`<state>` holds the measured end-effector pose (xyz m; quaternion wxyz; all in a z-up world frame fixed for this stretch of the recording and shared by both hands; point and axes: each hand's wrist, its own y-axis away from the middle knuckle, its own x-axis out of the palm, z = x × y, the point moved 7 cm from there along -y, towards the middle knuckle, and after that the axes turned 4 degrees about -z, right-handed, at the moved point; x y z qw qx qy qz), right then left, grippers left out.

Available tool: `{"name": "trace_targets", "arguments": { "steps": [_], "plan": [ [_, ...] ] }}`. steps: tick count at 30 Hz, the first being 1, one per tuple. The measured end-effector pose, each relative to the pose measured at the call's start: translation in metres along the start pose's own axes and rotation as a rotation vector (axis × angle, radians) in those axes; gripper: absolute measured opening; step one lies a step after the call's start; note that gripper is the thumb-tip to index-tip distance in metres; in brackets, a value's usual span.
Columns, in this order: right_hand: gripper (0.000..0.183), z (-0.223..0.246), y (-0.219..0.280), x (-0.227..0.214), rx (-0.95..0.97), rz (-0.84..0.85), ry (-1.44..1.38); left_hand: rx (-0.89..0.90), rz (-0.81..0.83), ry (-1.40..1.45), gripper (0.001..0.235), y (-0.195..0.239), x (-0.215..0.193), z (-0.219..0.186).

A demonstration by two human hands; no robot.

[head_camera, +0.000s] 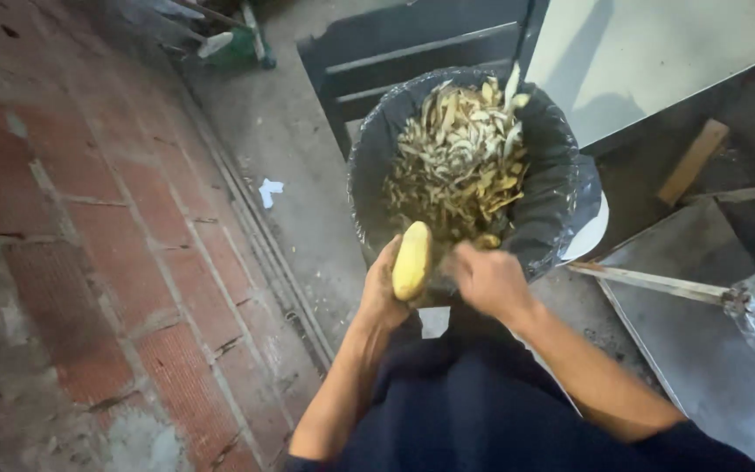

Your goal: Peeling potatoes over a trash can and placing them in a bucket.

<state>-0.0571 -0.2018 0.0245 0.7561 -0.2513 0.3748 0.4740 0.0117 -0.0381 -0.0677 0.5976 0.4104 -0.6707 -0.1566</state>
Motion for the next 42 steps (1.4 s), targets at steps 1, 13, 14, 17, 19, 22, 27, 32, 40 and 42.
{"name": "trace_targets", "arguments": {
  "steps": [1,13,14,17,19,22,27,32,40,42],
  "plan": [
    [0.033,-0.008,-0.007,-0.002,0.004,0.012,0.035,-0.049,-0.008,-0.008,0.043,0.001,0.000,0.006],
    [0.036,-0.025,-0.029,-0.027,-0.327,0.141,-0.032,0.097,-0.135,0.074,0.054,-0.001,0.035,0.055],
    [0.036,-0.038,-0.044,-0.016,-0.289,0.174,0.075,0.070,-0.247,0.067,0.052,0.004,0.035,0.055],
    [0.034,-0.051,-0.046,-0.023,-0.226,0.200,0.089,0.200,-0.109,0.044,0.050,0.023,0.065,0.054],
    [0.035,-0.034,-0.032,-0.028,-0.310,0.213,-0.024,0.203,-0.210,0.092,0.050,0.025,0.059,0.056],
    [0.036,-0.035,-0.049,-0.024,-0.332,0.239,-0.068,0.199,-0.177,0.116,0.051,0.017,0.048,0.060],
    [0.038,-0.060,-0.065,-0.021,-0.174,0.335,0.072,0.258,0.142,-0.010,0.067,0.009,0.049,0.057],
    [0.039,-0.064,-0.056,-0.007,-0.189,0.372,-0.027,0.207,0.298,0.211,0.057,0.004,0.056,0.055],
    [0.028,-0.026,-0.039,-0.050,-0.256,0.151,-0.110,0.159,-0.104,0.074,0.065,0.010,0.071,0.026],
    [0.029,-0.004,-0.036,-0.059,-0.313,0.101,-0.162,0.156,-0.150,0.093,0.063,-0.001,0.057,0.029]
  ]
}}
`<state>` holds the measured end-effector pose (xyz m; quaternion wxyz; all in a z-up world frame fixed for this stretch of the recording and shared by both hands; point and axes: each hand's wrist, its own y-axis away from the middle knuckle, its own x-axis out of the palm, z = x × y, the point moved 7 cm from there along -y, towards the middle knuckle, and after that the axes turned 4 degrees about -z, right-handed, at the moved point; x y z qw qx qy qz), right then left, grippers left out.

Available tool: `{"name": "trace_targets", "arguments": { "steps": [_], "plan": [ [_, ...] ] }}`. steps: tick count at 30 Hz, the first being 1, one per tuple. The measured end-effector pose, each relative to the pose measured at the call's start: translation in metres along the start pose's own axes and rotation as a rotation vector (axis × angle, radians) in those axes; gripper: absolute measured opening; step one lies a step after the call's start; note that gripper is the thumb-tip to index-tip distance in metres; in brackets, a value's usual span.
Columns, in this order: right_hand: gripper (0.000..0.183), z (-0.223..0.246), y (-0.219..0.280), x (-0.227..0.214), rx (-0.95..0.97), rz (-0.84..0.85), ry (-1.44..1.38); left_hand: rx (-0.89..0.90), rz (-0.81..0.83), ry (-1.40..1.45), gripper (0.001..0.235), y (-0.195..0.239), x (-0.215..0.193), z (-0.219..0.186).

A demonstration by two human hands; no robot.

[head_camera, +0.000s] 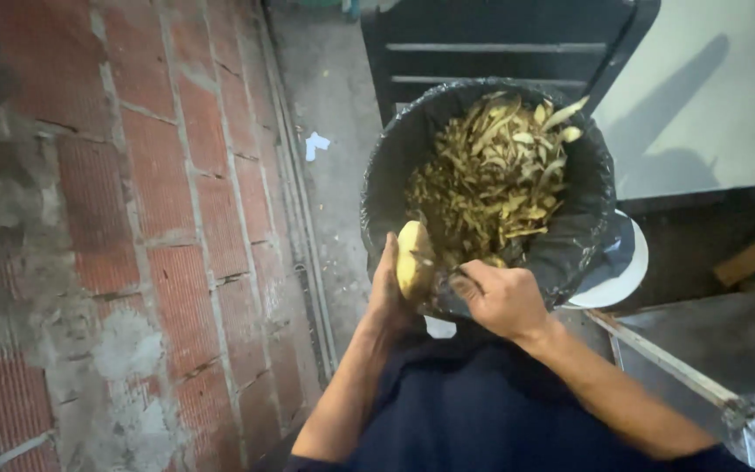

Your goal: Peeling potatoes over a trash can and placing them in a bucket.

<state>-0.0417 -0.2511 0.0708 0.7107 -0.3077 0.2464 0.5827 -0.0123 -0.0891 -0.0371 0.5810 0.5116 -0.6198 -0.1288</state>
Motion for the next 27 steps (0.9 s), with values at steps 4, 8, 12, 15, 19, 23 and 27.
{"name": "trace_targets", "arguments": {
  "steps": [4,8,12,15,19,23,27],
  "plan": [
    [0.033,0.022,0.002,0.015,-0.156,-0.005,0.002,-0.044,-0.078,0.001,0.058,-0.003,-0.003,0.000],
    [0.040,-0.024,-0.026,0.050,0.016,0.137,0.288,-0.007,0.100,-0.065,0.056,-0.011,-0.021,0.000],
    [0.041,-0.058,-0.011,0.049,0.176,0.175,0.430,-0.075,-0.050,0.001,0.056,0.001,-0.014,-0.009],
    [0.039,-0.021,0.003,0.039,0.123,0.089,0.239,0.076,0.076,-0.121,0.060,0.010,-0.013,-0.025],
    [0.041,0.021,-0.004,0.028,-0.062,0.021,0.127,0.076,-0.023,-0.103,0.056,-0.011,-0.034,-0.020],
    [0.040,-0.047,-0.018,0.052,0.092,0.115,0.356,-0.053,0.149,-0.150,0.056,0.009,-0.018,-0.011],
    [0.033,-0.051,-0.002,0.036,0.140,0.086,0.369,-0.017,0.050,-0.130,0.061,0.016,-0.005,-0.027]
  ]
}}
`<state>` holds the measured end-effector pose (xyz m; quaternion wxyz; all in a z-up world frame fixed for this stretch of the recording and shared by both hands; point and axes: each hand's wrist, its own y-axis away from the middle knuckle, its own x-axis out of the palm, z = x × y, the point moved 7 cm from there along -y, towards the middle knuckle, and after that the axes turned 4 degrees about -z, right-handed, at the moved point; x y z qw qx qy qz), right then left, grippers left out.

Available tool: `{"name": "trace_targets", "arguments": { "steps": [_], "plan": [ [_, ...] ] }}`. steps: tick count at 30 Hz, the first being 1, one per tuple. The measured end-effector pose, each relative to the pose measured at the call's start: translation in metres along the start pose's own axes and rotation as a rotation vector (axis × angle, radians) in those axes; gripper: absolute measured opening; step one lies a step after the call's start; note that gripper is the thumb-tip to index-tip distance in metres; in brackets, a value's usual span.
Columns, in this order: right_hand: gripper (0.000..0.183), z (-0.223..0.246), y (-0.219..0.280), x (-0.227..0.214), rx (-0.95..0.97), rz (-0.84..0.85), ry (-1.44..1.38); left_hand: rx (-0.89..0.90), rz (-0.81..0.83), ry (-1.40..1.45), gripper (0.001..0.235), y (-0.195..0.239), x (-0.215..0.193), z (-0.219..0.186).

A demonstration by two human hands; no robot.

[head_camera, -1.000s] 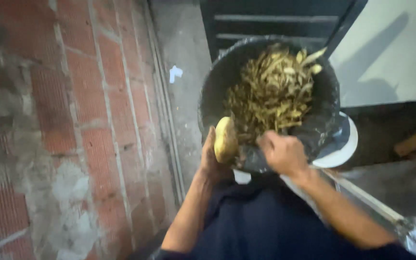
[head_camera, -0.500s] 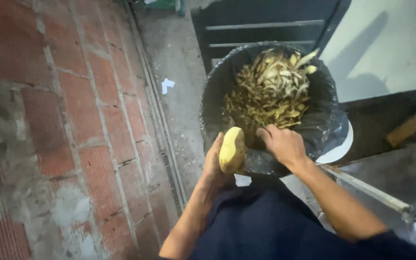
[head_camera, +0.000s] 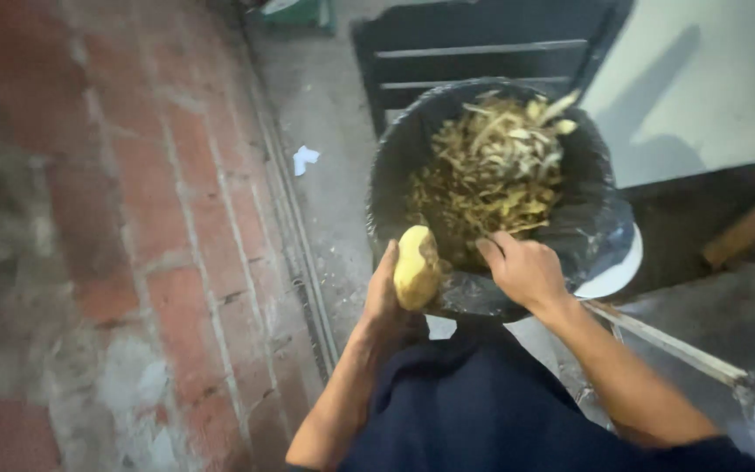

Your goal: Peeling potatoes over a trash can and placing them in a bucket.

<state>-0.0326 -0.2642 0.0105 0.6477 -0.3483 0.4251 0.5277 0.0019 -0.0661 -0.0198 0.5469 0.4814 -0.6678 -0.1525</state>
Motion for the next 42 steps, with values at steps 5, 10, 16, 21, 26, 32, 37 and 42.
{"name": "trace_targets", "arguments": {
  "steps": [5,10,16,21,26,32,37,42],
  "plan": [
    [0.035,0.059,0.020,-0.026,-0.238,-0.111,-0.288,0.016,-0.062,-0.034,0.061,-0.005,-0.015,0.007],
    [0.037,0.059,0.005,-0.020,-0.209,-0.110,-0.224,-0.046,-0.085,-0.026,0.055,-0.009,-0.025,0.009],
    [0.040,0.025,-0.003,0.014,-0.056,0.064,-0.079,-0.037,0.093,0.081,0.059,-0.006,-0.030,0.025],
    [0.035,0.006,0.009,0.003,0.051,0.060,-0.054,-0.030,0.249,0.083,0.061,0.008,0.003,0.006],
    [0.035,0.064,0.025,-0.037,-0.217,-0.124,-0.312,0.117,-0.116,0.008,0.062,-0.011,-0.016,-0.002],
    [0.037,-0.002,0.004,0.001,0.092,-0.055,-0.095,-0.073,0.107,0.013,0.059,0.005,0.002,0.022],
    [0.035,0.037,0.037,-0.031,-0.070,-0.148,-0.264,0.022,-0.159,-0.080,0.057,-0.003,-0.007,0.003],
    [0.034,0.059,0.047,-0.021,-0.182,-0.181,-0.287,-0.034,-0.246,-0.073,0.060,-0.011,-0.017,0.013]
  ]
}}
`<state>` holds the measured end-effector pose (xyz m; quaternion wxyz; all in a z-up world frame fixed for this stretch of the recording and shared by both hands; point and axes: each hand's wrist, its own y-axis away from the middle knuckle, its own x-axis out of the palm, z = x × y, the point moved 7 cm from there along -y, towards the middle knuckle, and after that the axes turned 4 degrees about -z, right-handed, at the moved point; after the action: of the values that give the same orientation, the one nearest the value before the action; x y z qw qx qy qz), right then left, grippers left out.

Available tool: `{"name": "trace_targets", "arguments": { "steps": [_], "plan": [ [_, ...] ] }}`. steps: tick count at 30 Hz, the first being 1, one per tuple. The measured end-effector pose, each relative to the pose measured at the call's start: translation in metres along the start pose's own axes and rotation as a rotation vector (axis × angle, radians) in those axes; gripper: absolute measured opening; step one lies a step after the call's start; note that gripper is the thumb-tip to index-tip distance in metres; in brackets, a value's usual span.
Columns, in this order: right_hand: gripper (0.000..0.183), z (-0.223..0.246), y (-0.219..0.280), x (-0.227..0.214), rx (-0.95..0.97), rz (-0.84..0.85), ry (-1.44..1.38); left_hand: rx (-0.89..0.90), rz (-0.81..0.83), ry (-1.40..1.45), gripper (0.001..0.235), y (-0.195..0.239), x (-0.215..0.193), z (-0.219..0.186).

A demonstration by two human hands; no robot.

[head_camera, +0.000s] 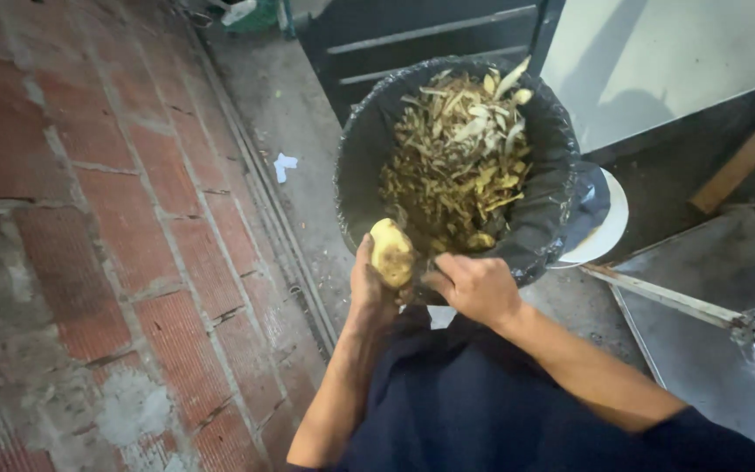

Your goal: Peeling potatoes over a trash can and placing them in a bucket.

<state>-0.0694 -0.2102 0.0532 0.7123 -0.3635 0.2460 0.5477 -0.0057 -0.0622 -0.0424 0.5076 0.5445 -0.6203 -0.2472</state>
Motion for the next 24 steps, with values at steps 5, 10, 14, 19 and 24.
{"name": "trace_targets", "arguments": {
  "steps": [5,10,14,19,24],
  "plan": [
    [0.034,-0.003,-0.010,0.008,0.084,-0.015,0.089,-0.049,0.109,0.026,0.064,-0.004,-0.001,-0.004],
    [0.034,0.004,-0.020,0.008,0.070,0.020,0.077,-0.008,0.158,0.042,0.055,-0.013,-0.016,-0.008],
    [0.037,0.003,-0.022,0.020,0.063,0.097,0.067,0.082,0.064,0.039,0.048,-0.009,-0.023,-0.016],
    [0.039,-0.008,-0.025,0.026,0.149,0.156,0.120,0.115,0.132,0.080,0.054,-0.005,-0.013,-0.015],
    [0.036,-0.063,-0.022,0.026,0.320,0.161,0.196,0.081,0.172,0.065,0.048,0.009,0.016,0.001]
  ]
}}
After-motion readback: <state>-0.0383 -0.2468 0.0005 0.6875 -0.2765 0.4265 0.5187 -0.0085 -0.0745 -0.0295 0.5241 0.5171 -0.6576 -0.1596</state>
